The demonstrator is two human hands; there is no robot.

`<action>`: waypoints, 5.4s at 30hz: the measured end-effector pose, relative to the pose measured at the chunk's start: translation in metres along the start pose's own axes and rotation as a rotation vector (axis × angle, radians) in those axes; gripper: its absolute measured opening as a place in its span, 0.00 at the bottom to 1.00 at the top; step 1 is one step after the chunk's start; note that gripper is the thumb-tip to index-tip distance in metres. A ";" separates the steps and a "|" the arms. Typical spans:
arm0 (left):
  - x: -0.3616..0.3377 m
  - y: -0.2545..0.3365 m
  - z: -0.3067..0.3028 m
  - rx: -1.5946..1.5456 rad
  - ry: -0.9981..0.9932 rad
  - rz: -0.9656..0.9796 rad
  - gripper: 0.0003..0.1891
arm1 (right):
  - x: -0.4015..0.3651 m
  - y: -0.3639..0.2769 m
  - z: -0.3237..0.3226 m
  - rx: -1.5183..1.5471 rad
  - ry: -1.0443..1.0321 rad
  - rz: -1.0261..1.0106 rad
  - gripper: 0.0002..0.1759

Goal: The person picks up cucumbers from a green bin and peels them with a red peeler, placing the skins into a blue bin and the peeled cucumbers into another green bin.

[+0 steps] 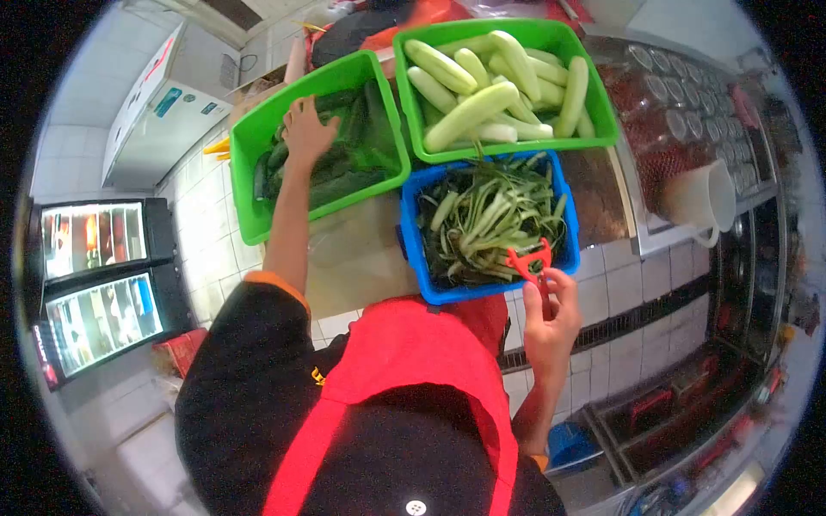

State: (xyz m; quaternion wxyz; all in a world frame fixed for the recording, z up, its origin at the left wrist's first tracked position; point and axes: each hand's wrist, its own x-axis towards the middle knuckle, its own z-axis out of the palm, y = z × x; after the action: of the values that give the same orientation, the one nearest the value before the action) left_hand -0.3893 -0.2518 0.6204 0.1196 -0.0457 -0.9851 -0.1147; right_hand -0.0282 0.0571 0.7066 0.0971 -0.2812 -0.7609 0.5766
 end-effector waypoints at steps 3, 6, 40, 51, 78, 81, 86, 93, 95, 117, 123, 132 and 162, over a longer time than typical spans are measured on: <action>0.037 -0.050 0.026 0.188 -0.071 -0.020 0.40 | 0.004 0.003 0.000 -0.014 0.025 0.007 0.15; 0.052 -0.055 0.033 0.357 -0.245 0.062 0.38 | 0.007 0.002 0.001 0.003 0.028 0.027 0.15; -0.114 0.161 -0.073 -1.569 -0.973 -0.119 0.27 | 0.093 -0.103 0.059 -0.443 0.107 -0.642 0.12; -0.110 0.175 -0.059 -1.562 -0.771 -0.237 0.28 | 0.059 -0.070 0.078 -0.350 -0.034 -0.552 0.13; -0.115 0.179 -0.068 -1.364 -0.873 0.324 0.30 | 0.088 -0.107 0.017 -0.333 -0.038 -0.682 0.05; -0.118 0.187 -0.065 -1.468 -0.822 0.188 0.30 | 0.081 -0.092 0.028 -0.346 -0.024 -0.619 0.05; -0.088 0.192 -0.059 -1.851 -0.559 -0.559 0.32 | 0.033 -0.063 0.061 -0.236 -0.108 -0.477 0.05; -0.068 0.169 -0.034 -2.503 -0.716 -0.825 0.31 | 0.002 -0.043 0.061 -0.136 -0.250 -0.425 0.06; -0.081 0.181 -0.064 -2.235 -0.908 -0.519 0.28 | 0.019 -0.066 0.043 -0.104 -0.153 -0.463 0.06; -0.101 0.177 -0.066 -1.770 -0.720 -0.442 0.27 | 0.043 -0.071 0.076 -0.371 -0.100 -0.458 0.05; -0.065 0.144 -0.047 -1.958 -0.551 -0.626 0.26 | 0.001 -0.049 0.079 -0.369 -0.383 -0.306 0.06; -0.110 0.184 -0.072 -1.972 -0.813 -0.486 0.23 | 0.115 -0.100 0.082 -0.384 0.102 -0.727 0.07; -0.124 0.173 -0.065 -1.668 -0.903 -0.212 0.24 | 0.094 -0.104 0.050 -0.296 0.067 -0.552 0.05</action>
State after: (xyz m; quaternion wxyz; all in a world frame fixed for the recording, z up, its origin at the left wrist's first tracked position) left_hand -0.2339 -0.1071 0.6886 -0.3540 -0.0665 -0.5382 -0.7620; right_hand -0.1622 0.0485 0.7709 0.2328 -0.0940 -0.8805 0.4021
